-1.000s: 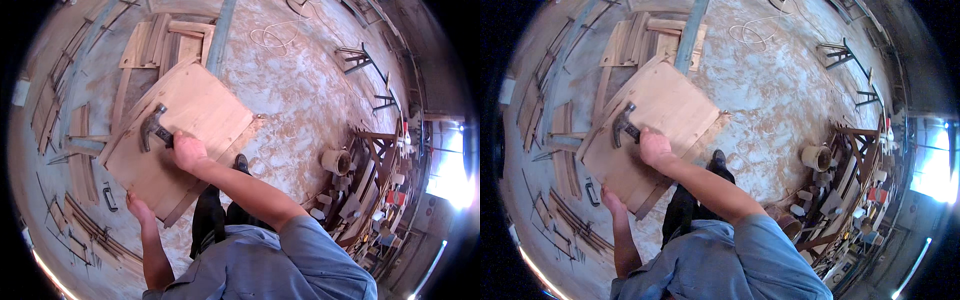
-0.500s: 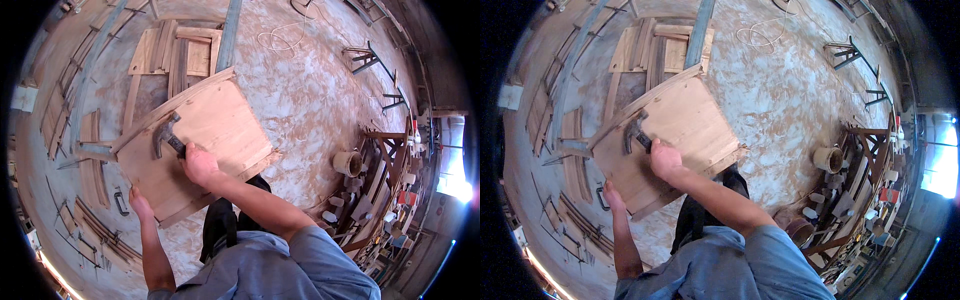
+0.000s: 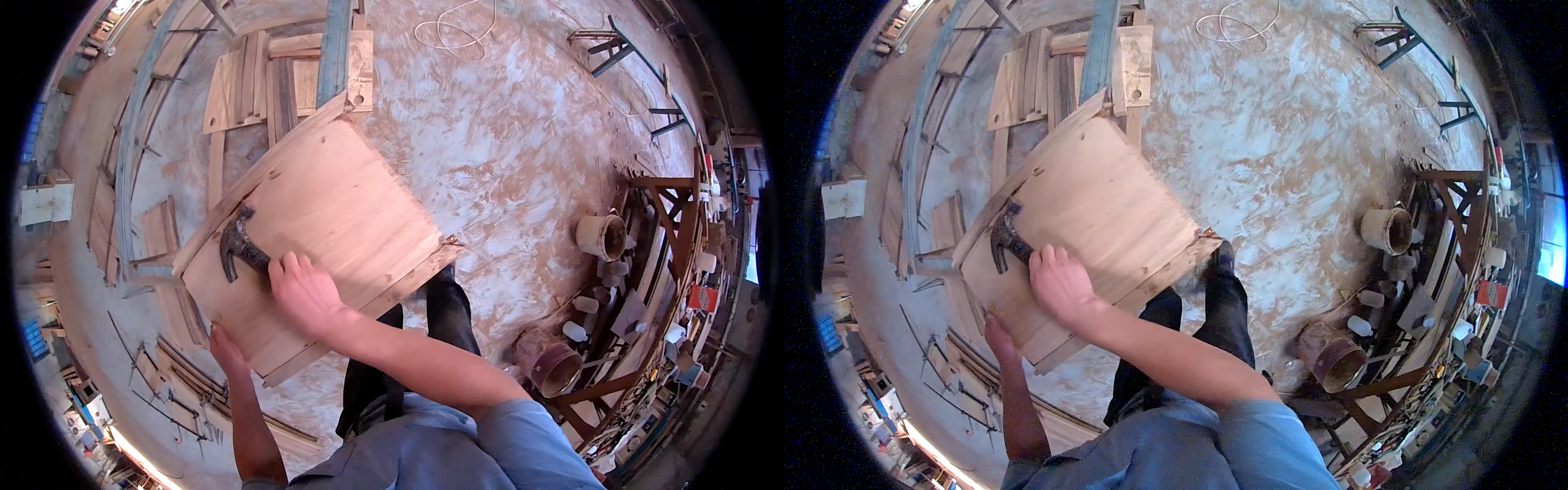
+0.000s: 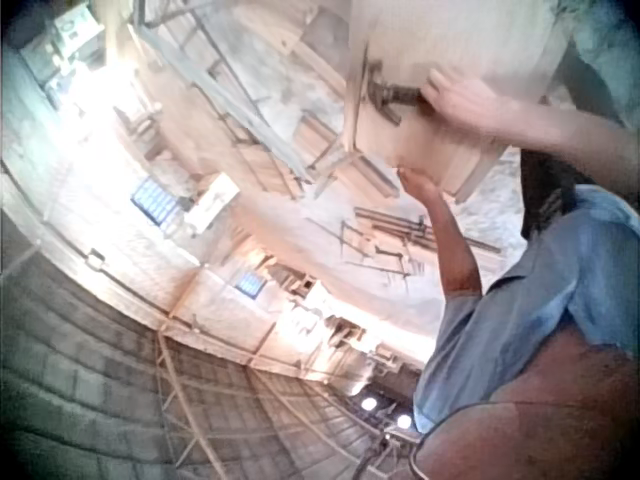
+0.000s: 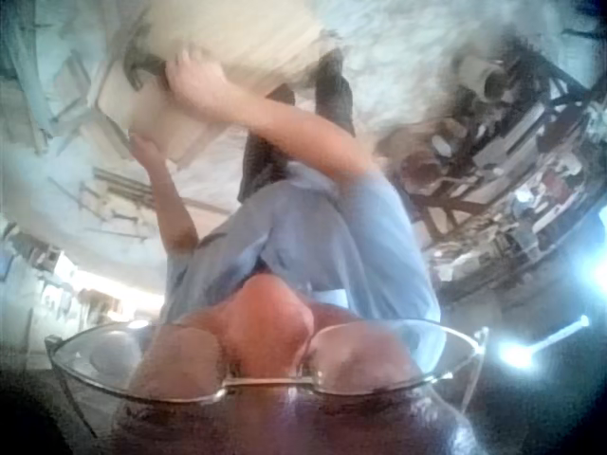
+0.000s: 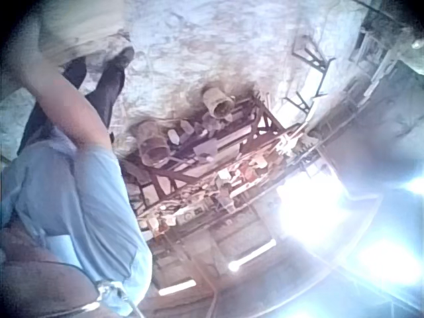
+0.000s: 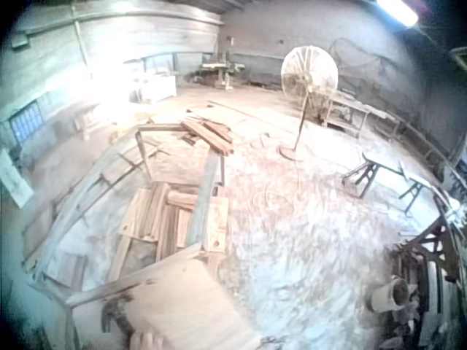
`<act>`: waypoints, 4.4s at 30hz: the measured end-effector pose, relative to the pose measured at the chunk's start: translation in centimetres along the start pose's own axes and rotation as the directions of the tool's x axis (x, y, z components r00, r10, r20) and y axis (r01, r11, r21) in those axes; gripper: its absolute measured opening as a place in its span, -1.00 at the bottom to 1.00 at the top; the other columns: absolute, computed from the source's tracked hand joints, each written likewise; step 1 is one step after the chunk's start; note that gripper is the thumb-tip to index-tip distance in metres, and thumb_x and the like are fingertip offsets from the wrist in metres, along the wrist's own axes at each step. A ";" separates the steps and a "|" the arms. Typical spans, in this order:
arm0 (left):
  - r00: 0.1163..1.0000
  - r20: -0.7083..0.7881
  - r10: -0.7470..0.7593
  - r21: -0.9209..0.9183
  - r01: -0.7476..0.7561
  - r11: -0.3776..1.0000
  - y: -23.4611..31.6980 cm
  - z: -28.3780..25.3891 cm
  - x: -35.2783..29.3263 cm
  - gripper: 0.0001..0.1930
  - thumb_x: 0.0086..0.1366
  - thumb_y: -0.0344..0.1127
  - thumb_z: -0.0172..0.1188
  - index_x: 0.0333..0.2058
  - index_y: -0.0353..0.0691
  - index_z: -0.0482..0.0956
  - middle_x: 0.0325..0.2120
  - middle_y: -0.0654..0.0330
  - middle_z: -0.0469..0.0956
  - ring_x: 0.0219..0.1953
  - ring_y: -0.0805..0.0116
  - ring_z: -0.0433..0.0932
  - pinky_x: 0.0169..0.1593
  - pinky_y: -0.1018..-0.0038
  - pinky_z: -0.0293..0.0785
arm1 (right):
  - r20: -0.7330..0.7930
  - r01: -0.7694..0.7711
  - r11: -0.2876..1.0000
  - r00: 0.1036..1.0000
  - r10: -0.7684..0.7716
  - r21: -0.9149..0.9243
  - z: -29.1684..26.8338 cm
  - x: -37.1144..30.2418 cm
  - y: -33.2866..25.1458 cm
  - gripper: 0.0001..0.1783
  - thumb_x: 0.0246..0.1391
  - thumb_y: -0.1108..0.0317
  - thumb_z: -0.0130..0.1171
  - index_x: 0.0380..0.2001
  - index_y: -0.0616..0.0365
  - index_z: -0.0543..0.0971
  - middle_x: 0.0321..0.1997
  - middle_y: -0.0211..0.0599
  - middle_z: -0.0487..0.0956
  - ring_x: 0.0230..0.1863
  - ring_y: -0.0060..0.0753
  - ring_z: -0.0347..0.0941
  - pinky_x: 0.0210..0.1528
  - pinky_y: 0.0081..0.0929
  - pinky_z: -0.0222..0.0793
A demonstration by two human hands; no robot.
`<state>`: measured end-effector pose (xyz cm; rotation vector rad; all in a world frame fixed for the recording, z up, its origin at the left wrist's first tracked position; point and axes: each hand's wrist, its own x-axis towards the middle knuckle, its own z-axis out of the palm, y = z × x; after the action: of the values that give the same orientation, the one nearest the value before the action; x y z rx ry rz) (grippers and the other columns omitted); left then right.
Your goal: The person assembles a wooden box by applying glue to a wooden strip and attaching it to a plywood panel. They use a hammer to secure the pieces and a metal strap clamp to hold the assembly together while the glue sets.
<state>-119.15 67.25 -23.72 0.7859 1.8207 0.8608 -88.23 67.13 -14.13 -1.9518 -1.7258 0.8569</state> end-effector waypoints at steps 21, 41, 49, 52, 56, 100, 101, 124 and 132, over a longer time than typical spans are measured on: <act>0.558 0.460 0.690 0.663 -0.733 0.152 13.5 30.9 -20.6 -0.74 0.31 -0.35 0.01 -0.13 -0.34 0.58 -0.20 -0.05 0.59 -0.12 0.04 0.54 -0.02 0.28 0.43 | -0.199 -0.556 0.648 0.659 0.726 0.521 -26.8 -38.9 38.9 -0.79 0.16 0.25 0.05 -0.23 0.15 0.48 -0.36 0.03 0.58 -0.26 0.12 0.51 -0.23 -0.09 0.44; 0.531 0.696 -0.484 0.716 -0.564 0.411 12.7 93.1 -28.6 -0.72 0.31 -0.20 -0.06 -0.24 -0.36 0.35 -0.68 0.00 0.47 -0.74 0.19 0.45 -0.71 0.28 0.36 | -0.196 -0.760 0.080 -0.062 0.979 0.645 -52.0 -47.5 73.2 -0.57 0.14 0.03 0.05 -0.37 0.24 0.62 -0.55 -0.17 0.61 -0.50 -0.28 0.57 -0.29 -0.33 0.48; 0.365 0.898 -0.243 0.434 -0.654 0.620 26.7 133.2 -41.8 -0.46 0.34 -0.37 -0.03 0.28 -0.25 0.15 -0.53 0.20 0.48 -0.58 0.47 0.44 -0.60 0.54 0.37 | -0.223 -0.594 0.139 -0.070 0.972 0.792 -65.1 -39.3 88.0 -0.61 0.12 0.09 0.08 -0.29 0.23 0.63 -0.45 -0.05 0.63 -0.33 -0.14 0.60 -0.21 -0.31 0.46; 0.351 0.911 -0.216 0.408 -0.703 0.583 30.3 142.1 -48.3 -0.48 0.34 -0.37 -0.02 0.26 -0.25 0.16 -0.49 0.19 0.50 -0.57 0.48 0.44 -0.59 0.54 0.38 | -0.194 -0.603 0.113 -0.070 0.978 0.789 -73.3 -36.3 94.7 -0.60 0.11 0.09 0.07 -0.30 0.26 0.61 -0.32 0.09 0.60 -0.20 0.08 0.55 -0.09 -0.19 0.44; 0.399 0.857 -0.326 0.513 -0.721 0.465 31.9 149.5 -49.9 -0.49 0.33 -0.39 -0.02 0.24 -0.27 0.18 -0.48 0.17 0.51 -0.59 0.46 0.44 -0.60 0.54 0.37 | -0.269 -0.478 0.225 -0.024 0.963 0.849 -85.7 -32.6 102.8 -0.65 0.12 0.15 0.08 -0.31 0.26 0.61 -0.28 0.09 0.59 -0.18 0.06 0.53 -0.10 -0.21 0.44; -0.641 0.301 -0.706 -0.928 -0.368 -0.062 5.9 246.7 -160.9 -0.50 0.19 -0.05 0.10 0.01 -0.27 0.49 -0.25 -0.16 0.59 -0.14 -0.10 0.56 -0.07 0.18 0.49 | 0.559 0.800 0.367 -0.596 0.576 0.475 -137.5 -56.9 161.1 -0.83 0.11 0.38 0.19 -0.50 0.20 0.48 -0.69 -0.44 0.44 -0.69 -0.63 0.33 -0.62 -0.61 0.29; -0.650 0.297 -0.699 -0.912 -0.411 -0.005 5.6 246.4 -165.5 -0.51 0.20 -0.08 0.11 0.02 -0.27 0.47 -0.27 -0.15 0.59 -0.16 -0.09 0.57 -0.07 0.19 0.49 | 0.513 0.727 0.305 -0.663 0.546 0.614 -138.9 -59.6 162.7 -0.80 0.10 0.35 0.21 -0.53 0.19 0.49 -0.69 -0.46 0.45 -0.68 -0.64 0.34 -0.62 -0.61 0.28; -0.539 0.124 -0.833 -0.978 -0.206 -0.013 -11.6 248.3 -216.2 -0.45 0.23 -0.18 0.19 0.15 -0.25 0.33 -0.38 0.03 0.63 -0.31 0.07 0.61 -0.24 0.24 0.49 | 0.388 0.567 0.298 -0.782 0.488 0.768 -142.9 -117.7 200.8 -0.71 0.12 0.25 0.17 -0.18 0.23 0.54 -0.45 -0.42 0.56 -0.44 -0.64 0.45 -0.37 -0.59 0.39; -0.489 -0.191 -0.851 -0.777 -0.454 0.435 -32.0 232.3 -240.1 -0.33 0.25 -0.21 0.14 0.27 -0.30 0.13 -0.40 0.08 0.60 -0.37 0.35 0.58 -0.28 0.42 0.50 | 0.773 0.745 0.561 -0.575 0.266 0.361 -141.1 -124.0 194.0 -0.79 0.14 0.30 0.13 -0.22 0.19 0.51 -0.49 -0.40 0.49 -0.57 -0.60 0.37 -0.58 -0.60 0.32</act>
<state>175.40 -92.90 -8.38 -2.2762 2.0148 1.8293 143.51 -71.51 -14.85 0.8535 -3.6399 2.1081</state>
